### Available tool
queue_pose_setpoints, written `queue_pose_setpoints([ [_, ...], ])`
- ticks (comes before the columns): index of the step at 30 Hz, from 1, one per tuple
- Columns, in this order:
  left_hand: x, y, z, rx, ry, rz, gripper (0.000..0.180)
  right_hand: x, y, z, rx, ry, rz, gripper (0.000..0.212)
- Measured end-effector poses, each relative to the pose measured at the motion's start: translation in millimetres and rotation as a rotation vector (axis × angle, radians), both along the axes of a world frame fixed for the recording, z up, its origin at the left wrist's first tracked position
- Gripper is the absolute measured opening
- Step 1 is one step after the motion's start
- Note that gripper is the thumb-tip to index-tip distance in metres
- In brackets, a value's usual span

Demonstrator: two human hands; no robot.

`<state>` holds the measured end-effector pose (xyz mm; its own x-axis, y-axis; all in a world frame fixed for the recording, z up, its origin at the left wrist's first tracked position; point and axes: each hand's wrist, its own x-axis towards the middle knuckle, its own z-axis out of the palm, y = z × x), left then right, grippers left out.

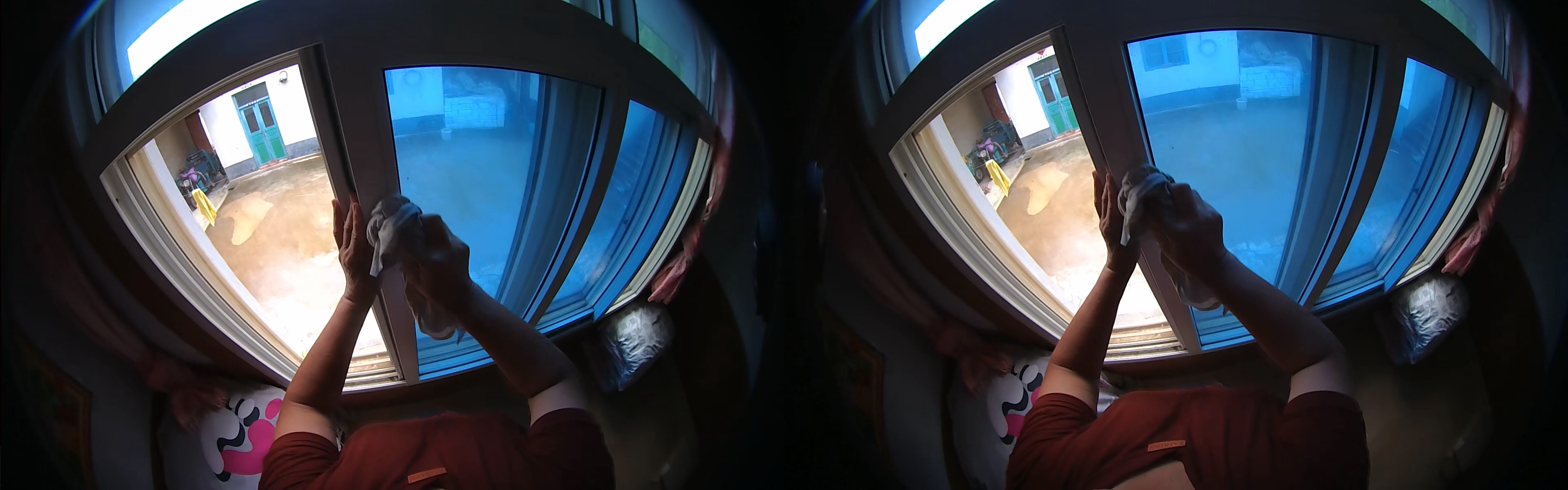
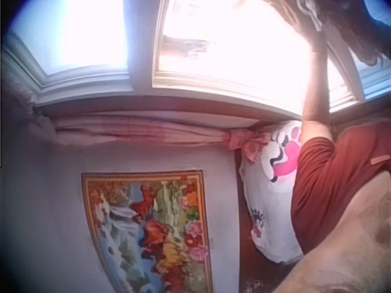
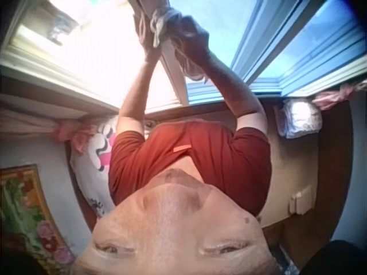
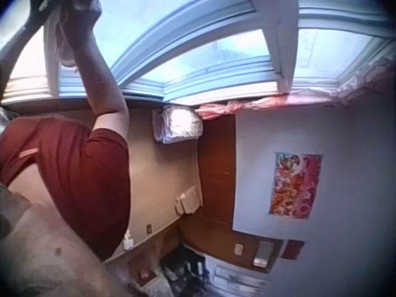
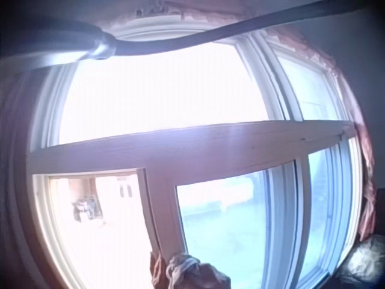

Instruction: The person wipes the window frame with a cloth, moving around the frame to clean different sections. They adjust the cloth and continue wiping the frame thoroughly.

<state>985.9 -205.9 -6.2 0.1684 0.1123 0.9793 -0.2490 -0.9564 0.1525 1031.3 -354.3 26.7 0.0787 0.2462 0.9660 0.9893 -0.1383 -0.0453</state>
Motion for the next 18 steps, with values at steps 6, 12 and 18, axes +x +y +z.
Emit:
queue_pose_setpoints([
  [6, -5, -2, -4, -0.036, 0.026, 0.050, 0.071, -11, 25, 178, 0.285, -0.236, -0.019, 0.007],
  [12, -1, -4, -14, -0.064, 0.062, 0.046, 0.051, -19, 31, 137, 0.070, -0.149, -0.045, 0.013],
  [18, 10, -6, -29, -0.088, 0.030, 0.048, 0.054, -11, 35, 134, 0.018, -0.102, 0.151, 0.014],
])
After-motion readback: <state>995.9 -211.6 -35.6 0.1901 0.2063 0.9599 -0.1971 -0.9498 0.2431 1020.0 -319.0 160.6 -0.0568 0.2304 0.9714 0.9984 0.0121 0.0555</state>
